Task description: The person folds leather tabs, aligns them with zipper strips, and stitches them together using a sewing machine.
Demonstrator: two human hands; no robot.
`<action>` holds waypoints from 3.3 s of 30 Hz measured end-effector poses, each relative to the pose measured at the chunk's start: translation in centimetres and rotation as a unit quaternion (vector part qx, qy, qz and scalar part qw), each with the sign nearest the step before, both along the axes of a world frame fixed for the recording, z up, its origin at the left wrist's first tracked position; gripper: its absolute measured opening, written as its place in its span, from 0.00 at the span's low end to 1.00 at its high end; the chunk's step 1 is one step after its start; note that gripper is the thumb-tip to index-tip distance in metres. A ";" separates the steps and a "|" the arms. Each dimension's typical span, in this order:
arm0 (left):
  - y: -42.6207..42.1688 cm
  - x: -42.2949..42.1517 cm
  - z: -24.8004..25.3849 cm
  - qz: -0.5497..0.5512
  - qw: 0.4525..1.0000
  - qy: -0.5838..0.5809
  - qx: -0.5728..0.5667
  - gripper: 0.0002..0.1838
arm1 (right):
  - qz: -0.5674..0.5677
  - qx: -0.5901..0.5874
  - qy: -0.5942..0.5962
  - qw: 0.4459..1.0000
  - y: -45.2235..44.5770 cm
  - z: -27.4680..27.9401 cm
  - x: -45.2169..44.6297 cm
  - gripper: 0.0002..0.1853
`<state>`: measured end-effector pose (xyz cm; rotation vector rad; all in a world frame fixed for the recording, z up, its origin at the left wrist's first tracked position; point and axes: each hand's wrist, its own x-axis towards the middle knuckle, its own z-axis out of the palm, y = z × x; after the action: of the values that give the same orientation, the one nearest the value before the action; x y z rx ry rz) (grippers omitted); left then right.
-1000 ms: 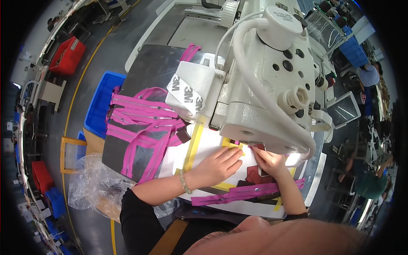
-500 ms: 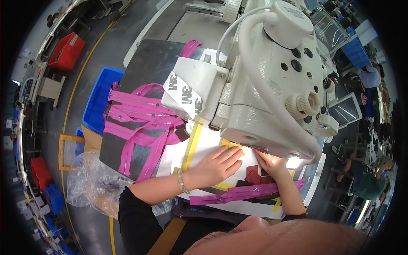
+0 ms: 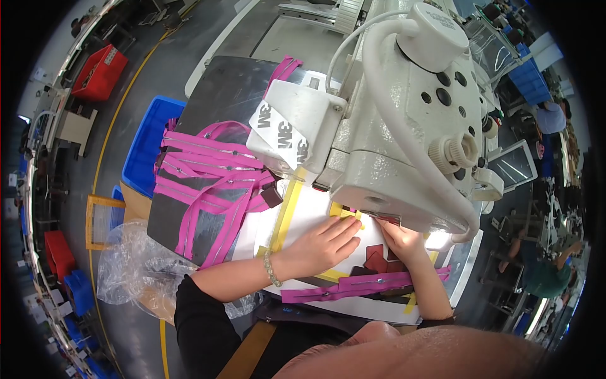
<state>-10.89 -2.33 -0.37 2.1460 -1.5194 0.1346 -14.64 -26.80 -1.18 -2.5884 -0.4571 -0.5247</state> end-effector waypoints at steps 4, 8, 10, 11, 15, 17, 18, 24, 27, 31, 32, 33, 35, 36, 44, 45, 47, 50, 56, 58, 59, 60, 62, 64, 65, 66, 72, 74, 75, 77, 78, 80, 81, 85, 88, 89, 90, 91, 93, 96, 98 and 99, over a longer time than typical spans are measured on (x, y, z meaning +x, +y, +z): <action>0.0 0.0 0.1 0.001 1.000 -0.001 -0.001 0.15 | -0.013 0.048 0.016 0.999 0.2 -0.2 0.0 0.13; 0.0 0.1 0.1 0.000 1.000 0.004 -0.005 0.15 | -0.019 0.072 0.023 0.997 0.3 -0.2 -0.1 0.13; 0.0 0.1 0.1 -0.002 1.000 0.007 -0.001 0.16 | -0.020 0.077 0.020 0.997 0.3 -0.2 -0.1 0.13; 0.0 0.1 0.1 -0.003 1.000 0.008 0.001 0.16 | -0.021 0.079 0.019 0.996 0.3 -0.3 -0.1 0.13; 0.0 0.0 0.0 0.000 1.000 0.003 0.005 0.16 | -0.013 0.053 0.010 0.998 0.3 0.0 0.0 0.13; -0.1 -0.1 0.0 0.003 1.000 -0.002 0.010 0.16 | 0.003 0.012 0.001 1.000 0.4 0.9 0.1 0.12; -0.1 -0.2 -0.1 0.004 1.000 -0.003 0.009 0.15 | 0.013 -0.012 -0.004 1.000 0.3 1.3 0.2 0.12; -0.7 -0.2 -0.1 0.020 0.999 -0.048 0.008 0.14 | 0.025 -0.064 -0.030 0.997 0.2 1.5 0.3 0.12; -1.0 0.0 0.1 0.025 0.998 -0.063 0.006 0.12 | 0.061 -0.060 -0.035 0.996 0.2 2.1 0.7 0.14; -1.1 0.0 0.1 0.029 0.998 -0.061 0.001 0.12 | 0.131 -0.057 -0.030 0.989 0.8 3.1 1.3 0.18; -1.1 0.1 0.2 0.029 0.998 -0.059 0.001 0.12 | 0.141 -0.058 -0.021 0.988 1.0 3.4 1.4 0.18; -1.0 0.2 0.2 0.023 0.999 -0.046 -0.007 0.12 | 0.149 -0.069 -0.020 0.986 0.8 2.9 1.4 0.17; -0.7 0.6 0.1 0.014 0.999 -0.022 -0.024 0.12 | 0.154 -0.058 -0.020 0.986 0.8 2.6 1.3 0.17; -0.5 0.8 0.0 0.014 0.999 0.000 -0.047 0.12 | 0.157 -0.054 -0.019 0.986 0.9 2.7 1.4 0.17; 1.5 3.8 1.3 0.113 0.990 0.041 -0.075 0.17 | 0.143 -0.088 -0.044 0.985 1.6 3.0 1.4 0.16; 1.5 3.9 1.2 0.111 0.991 0.036 -0.058 0.16 | 0.139 -0.096 -0.051 0.984 1.7 2.9 1.4 0.16; 1.4 4.3 0.6 0.082 0.995 0.022 -0.049 0.16 | 0.131 -0.106 -0.060 0.984 1.9 2.9 1.3 0.16; 1.4 5.0 0.2 0.044 0.999 0.011 -0.024 0.16 | 0.119 -0.111 -0.062 0.985 2.0 3.0 1.1 0.15; 2.0 6.9 0.9 -0.025 0.998 0.026 0.051 0.19 | 0.111 -0.080 -0.057 0.989 2.0 2.7 1.0 0.13; 2.2 7.4 0.9 -0.029 0.996 0.016 0.081 0.18 | 0.113 -0.069 -0.058 0.990 1.8 2.4 1.0 0.12; 2.4 7.5 0.7 -0.029 0.995 0.008 0.093 0.17 | 0.115 -0.062 -0.054 0.990 1.6 2.2 0.9 0.12; 2.2 7.7 1.0 -0.029 0.994 -0.002 0.105 0.16 | 0.118 -0.057 -0.050 0.990 1.4 2.1 0.9 0.12; 2.0 8.0 1.8 -0.048 0.994 -0.012 0.097 0.14 | 0.128 -0.060 -0.044 0.989 1.1 1.9 1.0 0.12; 2.1 8.0 1.8 -0.048 0.991 -0.029 0.117 0.13 | 0.133 -0.056 -0.040 0.989 0.9 1.8 1.0 0.13; 2.4 7.7 0.8 -0.040 0.988 -0.040 0.142 0.13 | 0.133 -0.051 -0.038 0.989 0.8 1.8 1.0 0.14; 2.5 7.5 0.4 -0.032 0.984 -0.051 0.167 0.12 | 0.133 -0.046 -0.037 0.989 0.8 1.8 0.9 0.14; 2.3 6.7 -0.4 -0.033 0.990 -0.018 0.137 0.13 | 0.141 -0.089 -0.019 0.986 0.4 2.5 1.0 0.19; 2.0 6.7 0.0 -0.042 0.993 -0.036 0.104 0.13 | 0.141 -0.065 -0.024 0.988 0.4 2.6 1.0 0.19; 2.0 6.8 -0.3 -0.024 0.995 0.053 0.084 0.13 | 0.143 -0.053 -0.027 0.988 0.4 2.7 1.1 0.20; 2.0 7.2 -1.2 0.014 0.973 0.227 0.041 0.14 | 0.140 -0.056 -0.013 0.988 0.5 3.1 1.0 0.20; 1.9 7.5 -0.9 0.007 0.974 0.222 0.043 0.15 | 0.139 -0.059 -0.005 0.989 0.5 3.3 1.0 0.20; 2.1 8.3 -0.4 -0.009 0.975 0.215 0.048 0.16 | 0.135 -0.066 -0.020 0.989 0.6 3.1 1.1 0.19; 2.3 8.4 -0.6 -0.018 0.981 0.193 0.031 0.16 | 0.132 -0.069 -0.026 0.988 0.7 3.2 1.1 0.19; 2.4 8.5 -0.7 -0.023 0.988 0.155 -0.013 0.17 | 0.125 -0.041 -0.029 0.991 1.3 3.9 1.2 0.16; 2.2 8.5 -0.1 -0.023 0.989 0.148 -0.007 0.18 | 0.114 -0.035 -0.044 0.992 1.6 2.1 1.1 0.14; 2.2 8.5 0.0 -0.028 0.989 0.144 -0.001 0.18 | 0.106 -0.041 -0.054 0.992 1.7 0.9 1.0 0.14; 2.3 8.5 0.0 -0.035 0.994 0.102 0.010 0.18 | 0.098 -0.046 -0.064 0.992 2.0 1.1 1.2 0.14; 2.4 8.5 -0.2 -0.042 0.997 0.060 0.021 0.18 | 0.096 -0.076 -0.070 0.990 2.1 1.5 1.1 0.13; 2.5 8.3 -0.2 -0.051 0.998 0.006 0.032 0.19 | 0.093 -0.136 -0.083 0.983 2.5 2.6 1.2 0.13; 2.4 8.1 -0.2 -0.058 0.998 -0.021 0.029 0.20 | 0.066 -0.178 -0.114 0.975 3.3 2.4 1.2 0.13; 2.3 8.1 -0.5 -0.066 0.997 -0.025 0.023 0.22 | 0.055 -0.196 -0.177 0.963 3.7 2.7 1.8 0.12; 2.1 8.1 -0.3 -0.071 0.997 -0.022 0.002 0.19 | 0.048 -0.196 -0.187 0.961 3.9 2.3 1.8 0.12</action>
<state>-2.81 -0.23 -0.63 2.0439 -1.6926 0.1313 -12.81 -22.90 1.14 -2.8191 -0.8869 -0.9836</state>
